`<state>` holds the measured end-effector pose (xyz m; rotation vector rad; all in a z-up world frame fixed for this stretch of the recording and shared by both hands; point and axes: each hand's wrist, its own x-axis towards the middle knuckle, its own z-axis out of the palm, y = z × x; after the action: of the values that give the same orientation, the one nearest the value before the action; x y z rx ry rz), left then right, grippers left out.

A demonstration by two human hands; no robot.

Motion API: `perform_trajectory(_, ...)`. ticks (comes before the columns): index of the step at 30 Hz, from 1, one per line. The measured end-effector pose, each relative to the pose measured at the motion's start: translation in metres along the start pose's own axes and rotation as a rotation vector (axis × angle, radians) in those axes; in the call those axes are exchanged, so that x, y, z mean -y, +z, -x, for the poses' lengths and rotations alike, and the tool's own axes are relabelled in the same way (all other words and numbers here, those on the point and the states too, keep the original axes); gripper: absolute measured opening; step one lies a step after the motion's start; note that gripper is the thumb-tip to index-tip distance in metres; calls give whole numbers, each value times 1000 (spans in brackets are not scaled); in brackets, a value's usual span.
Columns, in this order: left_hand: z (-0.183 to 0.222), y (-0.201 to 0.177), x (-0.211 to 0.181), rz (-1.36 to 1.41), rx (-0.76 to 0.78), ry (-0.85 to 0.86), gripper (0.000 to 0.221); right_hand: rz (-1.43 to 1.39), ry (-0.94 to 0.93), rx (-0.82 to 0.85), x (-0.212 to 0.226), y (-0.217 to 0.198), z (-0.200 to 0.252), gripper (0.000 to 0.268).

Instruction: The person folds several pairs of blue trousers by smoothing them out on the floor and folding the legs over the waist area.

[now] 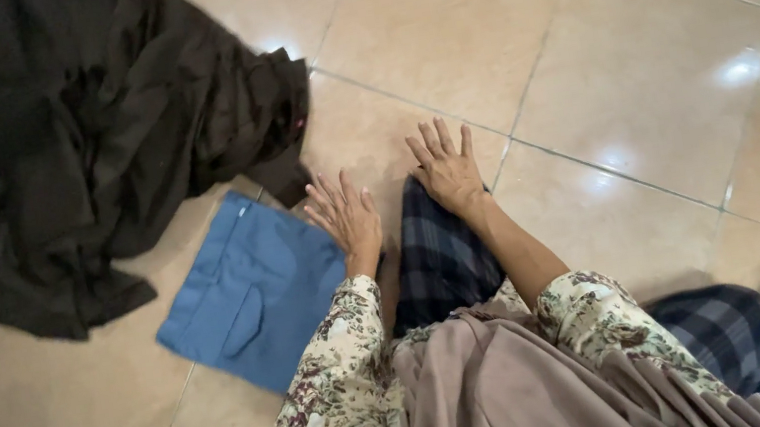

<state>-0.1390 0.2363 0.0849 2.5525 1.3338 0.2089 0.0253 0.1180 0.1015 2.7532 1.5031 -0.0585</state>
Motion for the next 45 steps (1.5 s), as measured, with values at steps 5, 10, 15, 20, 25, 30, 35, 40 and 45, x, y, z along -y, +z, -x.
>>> perform_trajectory(5, -18, -7, -63, 26, 59, 125, 59, 8, 172, 19, -51, -11, 20, 62)
perform_trajectory(10, -22, -4, -121, 38, 60, 277, 59, 13, 297, -1, -79, -26, 43, 61)
perform_trajectory(15, -15, -5, -149, 57, 43, 368, 57, 14, 350, -14, -98, -23, 53, 60)
perform_trajectory(20, -11, 12, -159, 45, 41, 427, 59, -14, 377, -3, -112, -16, 65, 62)
perform_trajectory(25, 7, 23, -187, 47, 74, 517, 58, -11, 446, -3, -129, -26, 97, 61)
perform_trajectory(30, 39, 43, -229, 59, 215, 633, 55, -56, 631, 41, -167, -7, 152, 61)
perform_trajectory(35, 74, 48, -274, 52, 319, 746, 55, -87, 766, 37, -189, -16, 200, 61)
perform_trajectory(40, 99, 55, -303, 38, 418, 841, 56, -60, 865, 2, -209, -4, 237, 61)
perform_trajectory(45, 127, 53, -328, 7, 439, 913, 57, -120, 938, -37, -222, -5, 263, 60)
